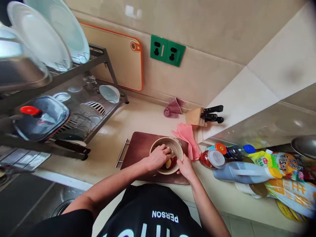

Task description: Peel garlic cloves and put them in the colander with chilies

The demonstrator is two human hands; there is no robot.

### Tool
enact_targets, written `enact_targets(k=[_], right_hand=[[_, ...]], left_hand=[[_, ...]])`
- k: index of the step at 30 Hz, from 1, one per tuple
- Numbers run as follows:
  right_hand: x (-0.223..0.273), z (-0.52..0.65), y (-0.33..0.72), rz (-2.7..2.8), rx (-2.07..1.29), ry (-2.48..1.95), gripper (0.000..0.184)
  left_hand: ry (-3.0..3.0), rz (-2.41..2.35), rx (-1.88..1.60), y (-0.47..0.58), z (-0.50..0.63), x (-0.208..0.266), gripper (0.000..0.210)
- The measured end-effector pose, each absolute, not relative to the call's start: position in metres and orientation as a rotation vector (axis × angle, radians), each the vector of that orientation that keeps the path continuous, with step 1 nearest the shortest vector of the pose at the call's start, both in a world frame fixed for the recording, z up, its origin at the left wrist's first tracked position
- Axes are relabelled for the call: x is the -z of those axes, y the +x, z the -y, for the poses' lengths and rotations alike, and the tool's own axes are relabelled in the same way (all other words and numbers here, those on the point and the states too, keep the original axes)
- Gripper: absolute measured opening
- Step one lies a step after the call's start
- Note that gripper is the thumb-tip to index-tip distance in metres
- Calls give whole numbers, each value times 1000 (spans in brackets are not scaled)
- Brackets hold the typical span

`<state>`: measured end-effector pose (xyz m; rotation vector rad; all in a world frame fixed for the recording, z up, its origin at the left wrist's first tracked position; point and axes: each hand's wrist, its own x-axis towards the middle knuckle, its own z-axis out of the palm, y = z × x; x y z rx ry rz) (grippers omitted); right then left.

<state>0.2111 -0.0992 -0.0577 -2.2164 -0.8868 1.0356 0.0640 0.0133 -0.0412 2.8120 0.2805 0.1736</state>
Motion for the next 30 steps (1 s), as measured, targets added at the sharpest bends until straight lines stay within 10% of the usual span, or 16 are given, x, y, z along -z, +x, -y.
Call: enact_targets(k=[10, 30], right_hand=[[26, 120, 201, 1294, -114, -2324, 34], [43, 48, 190, 1910, -686, -2359, 32]], left_hand=[[2753, -69, -123, 28, -7, 39, 28], [2740, -346, -268, 54, -32, 44, 19]])
